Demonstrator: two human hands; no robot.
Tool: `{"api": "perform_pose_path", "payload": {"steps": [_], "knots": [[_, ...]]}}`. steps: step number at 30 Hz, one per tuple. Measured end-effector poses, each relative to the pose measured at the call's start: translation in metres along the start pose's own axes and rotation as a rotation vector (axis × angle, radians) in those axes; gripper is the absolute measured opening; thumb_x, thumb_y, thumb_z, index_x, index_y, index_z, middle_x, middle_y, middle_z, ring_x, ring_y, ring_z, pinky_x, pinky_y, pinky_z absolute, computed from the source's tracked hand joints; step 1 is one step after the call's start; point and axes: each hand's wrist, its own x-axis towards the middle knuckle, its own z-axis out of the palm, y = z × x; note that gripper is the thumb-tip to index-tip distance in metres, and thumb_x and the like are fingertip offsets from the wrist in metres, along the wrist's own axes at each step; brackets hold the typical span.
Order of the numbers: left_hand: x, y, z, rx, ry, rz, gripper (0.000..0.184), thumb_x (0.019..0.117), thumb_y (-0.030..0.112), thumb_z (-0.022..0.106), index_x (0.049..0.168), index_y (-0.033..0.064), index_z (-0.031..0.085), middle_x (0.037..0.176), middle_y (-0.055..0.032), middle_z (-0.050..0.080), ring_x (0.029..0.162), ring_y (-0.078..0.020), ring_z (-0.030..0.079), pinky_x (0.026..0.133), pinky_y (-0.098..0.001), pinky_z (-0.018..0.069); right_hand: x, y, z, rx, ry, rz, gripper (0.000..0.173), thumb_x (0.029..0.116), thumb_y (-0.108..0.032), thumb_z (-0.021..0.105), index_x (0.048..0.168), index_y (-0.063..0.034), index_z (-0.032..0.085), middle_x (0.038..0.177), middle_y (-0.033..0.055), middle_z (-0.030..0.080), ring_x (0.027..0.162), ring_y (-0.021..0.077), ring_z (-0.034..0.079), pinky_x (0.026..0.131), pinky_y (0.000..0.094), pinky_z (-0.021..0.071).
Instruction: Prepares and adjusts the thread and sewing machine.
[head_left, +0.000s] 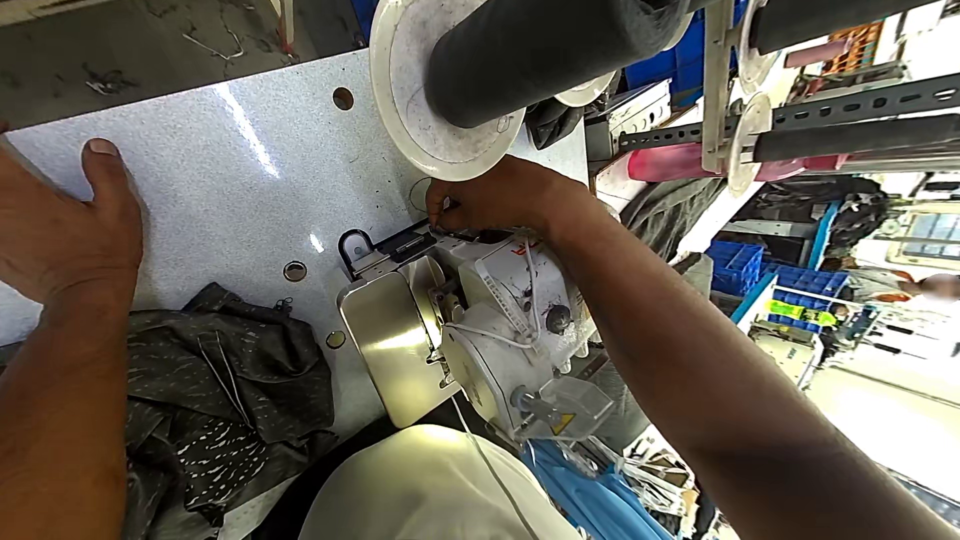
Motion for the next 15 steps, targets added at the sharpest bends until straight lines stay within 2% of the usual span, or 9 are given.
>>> {"api": "perform_pose_path", "payload": {"steps": [3,5,9,12,15], "knots": [[-0.0007,0.0016,-0.0007,-0.005,-0.009,-0.005,0.084,0.0987,0.072,0.034,0.159,0.0129,0.032,0.155,-0.0243,0.044,0.141,-0.0423,0.046,0.111,-0.0660,0.0338,0.0009,0.0001,0.0001,-0.003,-0.010,-0.014,0.016,0.0981,-0.031,0.066,0.093,-0.0170,0.075,0.088,0.0027,0.071,0.088,0.0217,0.067,0.081,0.0509,0.0505],[-0.0015,0.0030,-0.0015,-0.010,-0.015,-0.010,0.084,0.0989,0.072,0.034,0.159,0.0126,0.032,0.154,-0.0245,0.044,0.140,-0.0430,0.046,0.111,-0.0671,0.0335,0.0018,-0.0011,0.0003,0.015,-0.012,0.001,0.015,0.0969,-0.030,0.068,0.093,-0.0172,0.075,0.086,0.0024,0.070,0.086,0.0217,0.066,0.079,0.0513,0.0504],[-0.0031,0.0056,-0.0028,-0.016,-0.041,-0.035,0.087,0.0990,0.072,0.033,0.157,0.0076,0.036,0.152,-0.0284,0.045,0.140,-0.0458,0.045,0.110,-0.0687,0.0334,0.0026,-0.0036,0.0000,0.085,-0.022,0.040,0.014,0.0947,-0.032,0.072,0.097,-0.0179,0.075,0.087,0.0020,0.072,0.084,0.0216,0.068,0.080,0.0529,0.0522],[-0.0039,0.0077,-0.0020,-0.008,-0.063,-0.080,0.090,0.0986,0.074,0.031,0.154,0.0034,0.039,0.150,-0.0301,0.047,0.139,-0.0466,0.046,0.110,-0.0691,0.0336,-0.0035,-0.0007,-0.0023,0.149,-0.011,0.051,0.010,0.0951,-0.023,0.073,0.101,-0.0160,0.076,0.089,0.0026,0.074,0.084,0.0204,0.069,0.084,0.0495,0.0533],[-0.0045,0.0068,-0.0015,-0.013,-0.069,-0.092,0.090,0.0986,0.074,0.031,0.153,0.0031,0.040,0.148,-0.0299,0.048,0.138,-0.0460,0.047,0.110,-0.0683,0.0344,-0.0065,0.0055,-0.0014,0.137,0.005,0.072,0.008,0.0925,-0.019,0.073,0.099,-0.0154,0.076,0.091,0.0043,0.072,0.090,0.0234,0.068,0.087,0.0518,0.0514]]}}
